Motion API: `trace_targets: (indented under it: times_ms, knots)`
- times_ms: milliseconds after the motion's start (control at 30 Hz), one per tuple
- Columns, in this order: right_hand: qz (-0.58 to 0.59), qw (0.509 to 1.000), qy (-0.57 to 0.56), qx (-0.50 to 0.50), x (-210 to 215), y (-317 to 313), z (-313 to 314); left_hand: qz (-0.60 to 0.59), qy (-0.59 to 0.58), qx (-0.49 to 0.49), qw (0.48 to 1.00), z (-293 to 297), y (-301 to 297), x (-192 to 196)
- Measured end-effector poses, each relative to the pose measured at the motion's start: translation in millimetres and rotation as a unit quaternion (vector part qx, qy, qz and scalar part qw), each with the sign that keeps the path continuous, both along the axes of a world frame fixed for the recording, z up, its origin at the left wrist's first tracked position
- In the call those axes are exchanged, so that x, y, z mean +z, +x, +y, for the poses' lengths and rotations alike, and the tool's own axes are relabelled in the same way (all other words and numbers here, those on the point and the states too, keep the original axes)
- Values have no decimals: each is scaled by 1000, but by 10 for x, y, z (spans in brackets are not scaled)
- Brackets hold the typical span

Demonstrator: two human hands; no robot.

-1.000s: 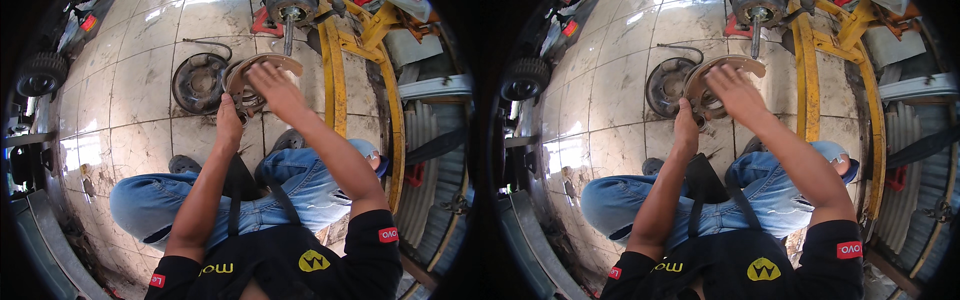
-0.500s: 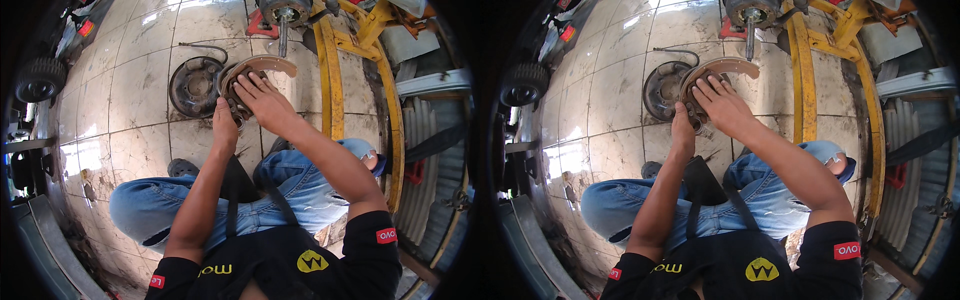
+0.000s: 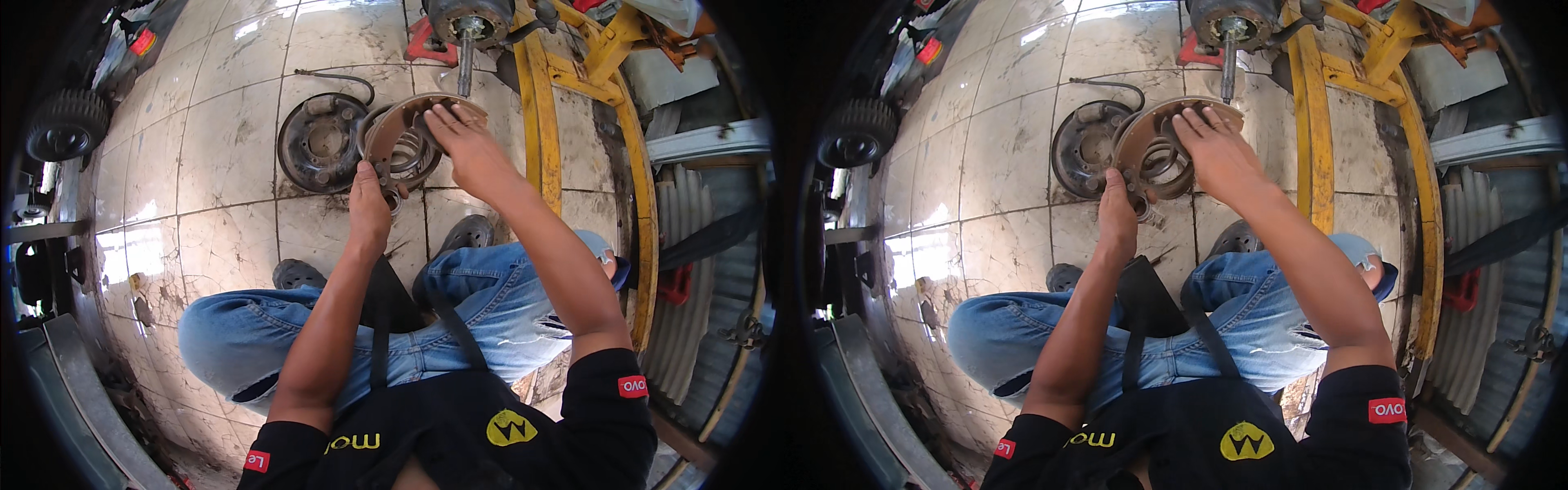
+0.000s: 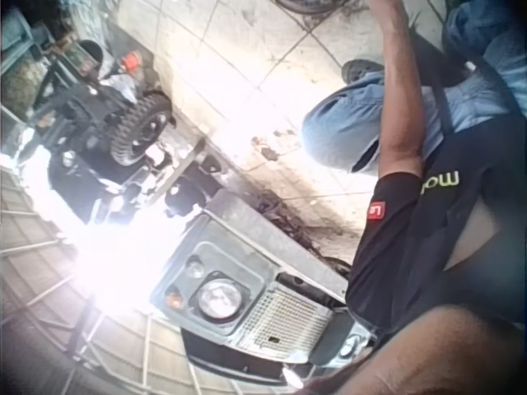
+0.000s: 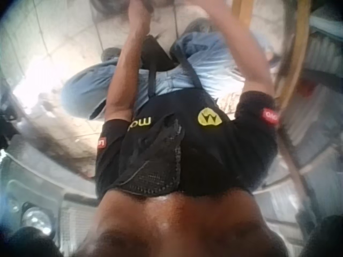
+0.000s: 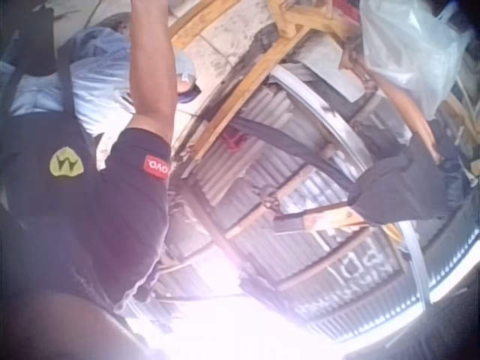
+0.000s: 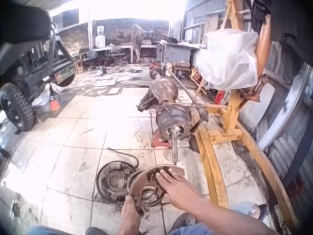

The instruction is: The person sits on the floor and assembles a brake shoe with a return spring. They repeatedly position the spring onto the brake shoe, adjust its placement, and test the fit by hand. The brake drum and other parts remain on the floor nearby.

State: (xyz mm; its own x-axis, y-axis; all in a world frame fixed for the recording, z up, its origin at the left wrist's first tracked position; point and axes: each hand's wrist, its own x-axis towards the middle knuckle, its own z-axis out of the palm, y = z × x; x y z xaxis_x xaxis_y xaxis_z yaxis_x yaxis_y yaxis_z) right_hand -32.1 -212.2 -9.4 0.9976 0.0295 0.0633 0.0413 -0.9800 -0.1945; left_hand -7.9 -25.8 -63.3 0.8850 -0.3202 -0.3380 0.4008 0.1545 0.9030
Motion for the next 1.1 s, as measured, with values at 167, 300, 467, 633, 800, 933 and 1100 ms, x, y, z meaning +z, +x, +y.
trace_targets:
  times_ms: [167, 300, 467, 633, 800, 933, 1100]
  knots:
    - [-46, 993, -44, -99, 244, -21, -254, -32, 9, -1, 999, -42, -41, 19]
    - [-55, 981, -124, -140, -163, 142, -296, -26, -10, 21, 999, -79, -44, -70]
    - [-92, 990, -10, 106, -175, 248, 270, -7, -10, 17, 1000, -22, -26, 18]
    - [-142, 988, -32, -49, -95, 299, -149, 9, -22, 8, 1000, -15, -15, 28]
    - [-76, 994, -47, -58, -310, 295, -75, -29, -29, 18, 999, -50, 34, -4]
    - [-64, 994, 19, 90, -156, 252, 84, 18, -38, 21, 999, -18, 77, 82]
    - [-173, 984, 13, -41, -29, 366, -259, 57, 3, 25, 998, 16, 114, 180]
